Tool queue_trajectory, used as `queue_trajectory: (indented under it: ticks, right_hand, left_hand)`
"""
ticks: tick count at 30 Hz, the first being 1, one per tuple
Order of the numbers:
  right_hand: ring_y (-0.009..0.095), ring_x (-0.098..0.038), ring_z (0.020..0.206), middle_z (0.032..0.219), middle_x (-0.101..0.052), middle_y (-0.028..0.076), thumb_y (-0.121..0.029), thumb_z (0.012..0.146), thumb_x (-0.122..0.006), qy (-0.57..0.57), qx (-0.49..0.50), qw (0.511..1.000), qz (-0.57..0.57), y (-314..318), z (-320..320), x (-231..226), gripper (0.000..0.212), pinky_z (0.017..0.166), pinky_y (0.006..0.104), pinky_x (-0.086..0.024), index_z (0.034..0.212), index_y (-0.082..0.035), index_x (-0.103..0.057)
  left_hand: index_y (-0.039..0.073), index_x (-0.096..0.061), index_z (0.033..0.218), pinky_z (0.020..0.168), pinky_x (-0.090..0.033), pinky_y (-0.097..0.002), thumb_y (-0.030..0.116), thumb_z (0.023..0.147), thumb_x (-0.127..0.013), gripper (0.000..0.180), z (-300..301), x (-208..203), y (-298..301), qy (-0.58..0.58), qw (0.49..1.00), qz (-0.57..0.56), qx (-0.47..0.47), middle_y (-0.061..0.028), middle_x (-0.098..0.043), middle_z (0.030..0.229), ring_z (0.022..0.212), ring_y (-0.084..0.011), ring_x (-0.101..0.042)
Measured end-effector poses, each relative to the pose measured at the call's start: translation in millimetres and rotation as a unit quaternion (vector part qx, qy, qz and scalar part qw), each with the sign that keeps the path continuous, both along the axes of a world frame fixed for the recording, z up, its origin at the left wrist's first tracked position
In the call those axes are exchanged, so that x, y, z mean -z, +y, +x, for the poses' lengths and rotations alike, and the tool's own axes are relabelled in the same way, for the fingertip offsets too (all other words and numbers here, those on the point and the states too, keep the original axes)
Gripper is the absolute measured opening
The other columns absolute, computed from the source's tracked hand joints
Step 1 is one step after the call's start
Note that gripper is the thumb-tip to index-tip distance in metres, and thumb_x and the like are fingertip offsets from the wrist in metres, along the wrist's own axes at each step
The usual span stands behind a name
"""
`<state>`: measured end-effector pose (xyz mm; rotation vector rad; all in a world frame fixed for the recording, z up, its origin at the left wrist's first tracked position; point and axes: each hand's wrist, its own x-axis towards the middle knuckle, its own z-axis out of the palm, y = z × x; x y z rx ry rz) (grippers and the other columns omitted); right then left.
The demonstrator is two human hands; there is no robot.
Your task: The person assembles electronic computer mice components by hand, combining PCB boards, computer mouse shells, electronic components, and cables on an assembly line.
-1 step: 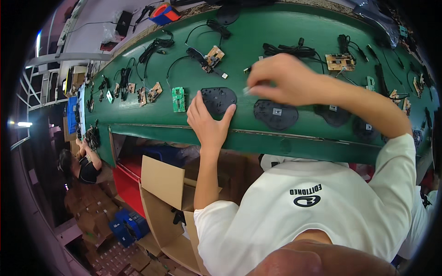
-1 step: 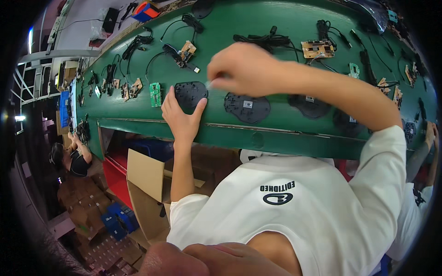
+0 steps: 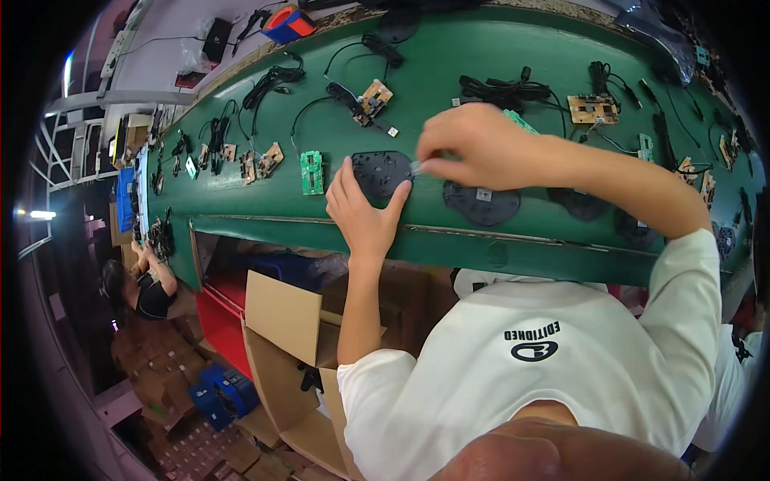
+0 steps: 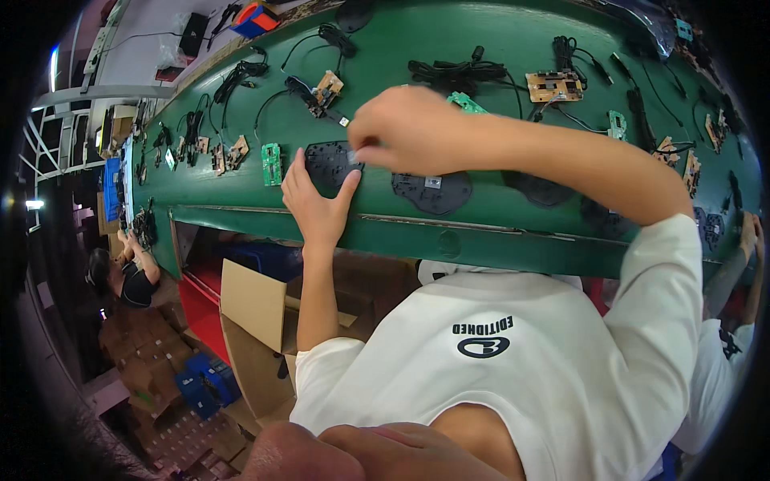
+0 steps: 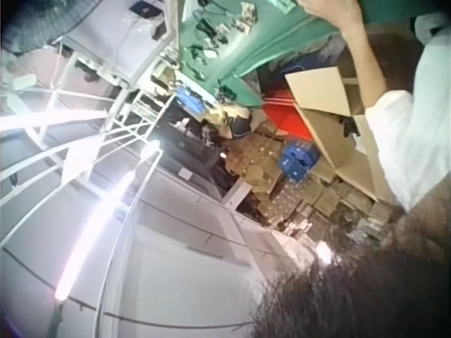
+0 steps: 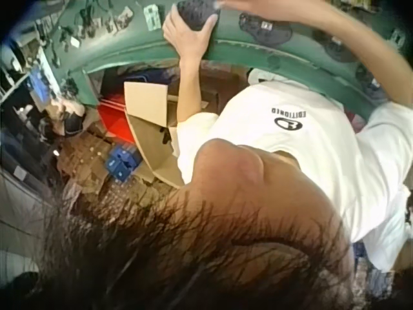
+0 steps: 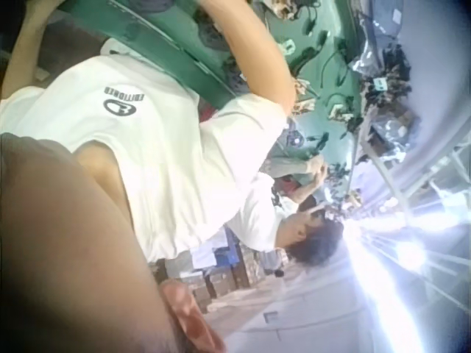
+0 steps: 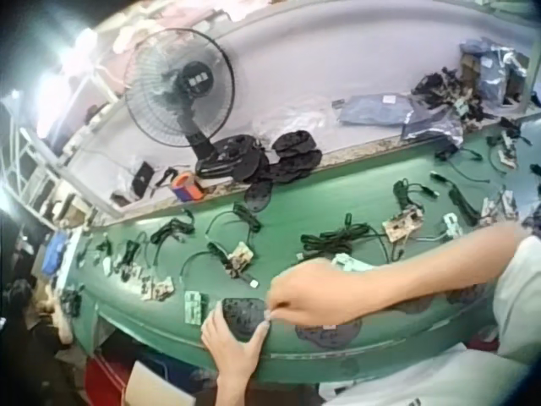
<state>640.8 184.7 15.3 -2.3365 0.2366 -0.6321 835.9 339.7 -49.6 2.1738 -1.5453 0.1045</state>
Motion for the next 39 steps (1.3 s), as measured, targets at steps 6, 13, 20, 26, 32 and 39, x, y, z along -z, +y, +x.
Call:
queue_trajectory:
  ticks: [6,13,20,26,32,39]
  right_hand:
    - [0.035,-0.067,0.074,0.076,-0.066,0.015,-0.016,0.079,-0.065,0.14,0.048,0.987,-0.07,19,84,44,0.015,0.066,0.0459,-0.053,0.075,-0.002,-0.068]
    - [0.037,-0.068,0.075,0.076,-0.067,0.018,-0.015,0.075,-0.063,0.206,0.07,0.971,-0.1,21,97,46,0.016,0.068,0.047,-0.055,0.072,0.0,-0.068]
    - [0.036,-0.068,0.079,0.078,-0.067,0.016,-0.019,0.076,-0.064,0.197,0.072,0.972,-0.105,15,91,45,0.018,0.07,0.0462,-0.054,0.076,-0.001,-0.066]
    - [0.032,-0.065,0.083,0.081,-0.064,0.012,-0.024,0.082,-0.067,0.079,0.082,0.99,-0.086,-3,50,7,0.021,0.072,0.0456,-0.052,0.081,-0.004,-0.062]
    - [0.03,-0.065,0.077,0.08,-0.066,0.011,-0.022,0.084,-0.066,0.087,0.217,0.964,-0.129,-77,-9,-3,0.018,0.068,0.0427,-0.051,0.086,-0.004,-0.064]
    - [0.033,-0.067,0.078,0.08,-0.069,0.013,-0.024,0.084,-0.065,0.119,0.424,0.887,-0.138,-207,-86,22,0.023,0.072,0.042,-0.052,0.091,-0.003,-0.068]
  left_hand:
    - [-0.003,-0.043,0.141,0.101,-0.037,-0.0483,0.051,0.072,-0.084,0.098,2,8,3,0.031,0.999,-0.022,0.013,-0.0203,-0.052,0.131,0.123,-0.0377,-0.047]
    - [-0.004,-0.043,0.141,0.102,-0.038,-0.0475,0.045,0.068,-0.089,0.098,3,3,3,0.033,0.999,-0.028,0.006,-0.0208,-0.054,0.13,0.124,-0.0379,-0.048]
    - [-0.001,-0.043,0.142,0.108,-0.034,-0.0501,0.045,0.07,-0.088,0.096,16,-8,3,0.049,0.995,-0.078,0.027,-0.0223,-0.045,0.139,0.131,-0.0396,-0.041]
    - [-0.002,-0.046,0.141,0.102,-0.041,-0.0458,0.031,0.086,-0.076,0.07,87,0,0,0.117,0.99,-0.046,-0.068,-0.0222,-0.057,0.125,0.119,-0.0387,-0.052]
    - [-0.001,-0.054,0.134,0.096,-0.046,-0.0455,0.028,0.089,-0.071,0.056,130,0,-66,0.039,0.999,-0.011,0.003,-0.0222,-0.063,0.12,0.111,-0.0391,-0.059]
    - [0.004,-0.058,0.13,0.097,-0.046,-0.0448,0.027,0.085,-0.073,0.053,107,-41,-172,-0.059,0.973,-0.174,0.142,-0.0196,-0.064,0.119,0.113,-0.0382,-0.058]
